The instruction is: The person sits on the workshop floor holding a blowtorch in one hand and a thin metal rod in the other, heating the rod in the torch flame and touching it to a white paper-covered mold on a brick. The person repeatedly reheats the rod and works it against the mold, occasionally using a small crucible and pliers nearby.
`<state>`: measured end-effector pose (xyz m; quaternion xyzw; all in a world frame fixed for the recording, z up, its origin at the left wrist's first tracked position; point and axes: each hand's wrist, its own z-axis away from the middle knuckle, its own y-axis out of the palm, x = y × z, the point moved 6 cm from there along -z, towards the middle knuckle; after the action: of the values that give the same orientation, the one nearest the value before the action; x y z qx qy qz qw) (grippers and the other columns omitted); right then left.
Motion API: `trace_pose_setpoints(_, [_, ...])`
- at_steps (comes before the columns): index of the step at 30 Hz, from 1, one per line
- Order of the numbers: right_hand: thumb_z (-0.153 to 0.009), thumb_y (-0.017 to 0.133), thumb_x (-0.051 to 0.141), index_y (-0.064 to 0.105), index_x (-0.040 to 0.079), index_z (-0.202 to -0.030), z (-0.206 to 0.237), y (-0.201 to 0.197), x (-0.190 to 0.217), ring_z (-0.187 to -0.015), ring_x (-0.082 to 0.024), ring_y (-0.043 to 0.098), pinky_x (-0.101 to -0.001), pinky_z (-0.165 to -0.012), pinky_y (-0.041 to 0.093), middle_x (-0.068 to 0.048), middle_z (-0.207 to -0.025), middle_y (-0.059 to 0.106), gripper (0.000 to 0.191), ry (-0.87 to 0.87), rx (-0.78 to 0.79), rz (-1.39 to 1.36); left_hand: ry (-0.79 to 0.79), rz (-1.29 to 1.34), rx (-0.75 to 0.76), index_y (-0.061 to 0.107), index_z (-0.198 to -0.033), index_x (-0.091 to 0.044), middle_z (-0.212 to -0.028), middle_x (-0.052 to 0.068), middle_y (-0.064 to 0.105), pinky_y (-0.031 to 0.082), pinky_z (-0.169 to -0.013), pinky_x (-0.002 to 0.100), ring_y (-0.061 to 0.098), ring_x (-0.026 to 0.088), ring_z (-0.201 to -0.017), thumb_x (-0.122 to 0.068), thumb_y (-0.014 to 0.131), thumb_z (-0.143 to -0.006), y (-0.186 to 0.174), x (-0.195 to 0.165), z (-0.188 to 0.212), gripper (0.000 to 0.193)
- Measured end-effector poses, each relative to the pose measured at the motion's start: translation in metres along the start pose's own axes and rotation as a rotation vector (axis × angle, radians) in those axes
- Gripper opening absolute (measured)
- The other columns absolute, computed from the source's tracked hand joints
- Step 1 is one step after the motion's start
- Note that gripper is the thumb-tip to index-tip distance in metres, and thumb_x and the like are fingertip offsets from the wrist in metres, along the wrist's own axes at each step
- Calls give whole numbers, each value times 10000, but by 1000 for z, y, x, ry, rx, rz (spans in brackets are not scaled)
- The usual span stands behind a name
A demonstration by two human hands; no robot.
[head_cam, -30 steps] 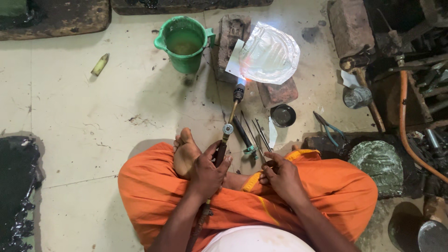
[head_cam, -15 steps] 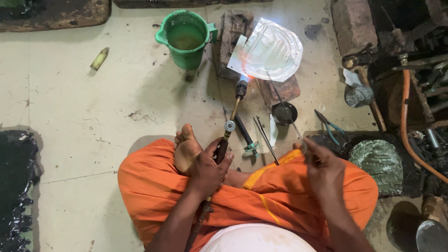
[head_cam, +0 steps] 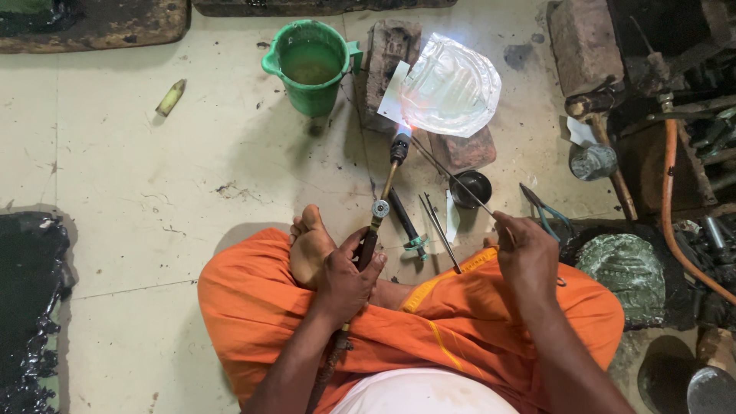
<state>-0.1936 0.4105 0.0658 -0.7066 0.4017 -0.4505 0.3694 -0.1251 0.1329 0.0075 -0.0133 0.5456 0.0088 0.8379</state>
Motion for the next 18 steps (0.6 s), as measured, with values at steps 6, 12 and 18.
trace_pose_setpoints(6, [-917,684,-36,747,51,-1153,12,10,3,-813,-260,730,-362,-727,570,-127,-963,735,259,85,-16,-144,-13,0,17,558,-1399,-83,-609,-22,605,491,-404,254,565,64,-464,-254,691,-927,1,0,-1,519])
trace_pose_setpoints(12, [-893,697,-38,749,34,-1152,8,22,4,-835,-327,701,-400,-747,553,-157,-968,726,274,-1,-40,-112,-104,18,5,540,-1431,-105,-570,16,583,442,-384,270,522,92,-426,-248,692,-917,3,5,-1,555])
trace_pose_setpoints(18, [-912,704,-28,746,26,-1134,1,36,0,-841,-327,704,-398,-750,555,-156,-983,729,232,4,-82,-110,18,22,0,561,-1393,-61,-631,-43,611,477,-400,254,562,61,-461,-238,707,-912,5,1,-4,533])
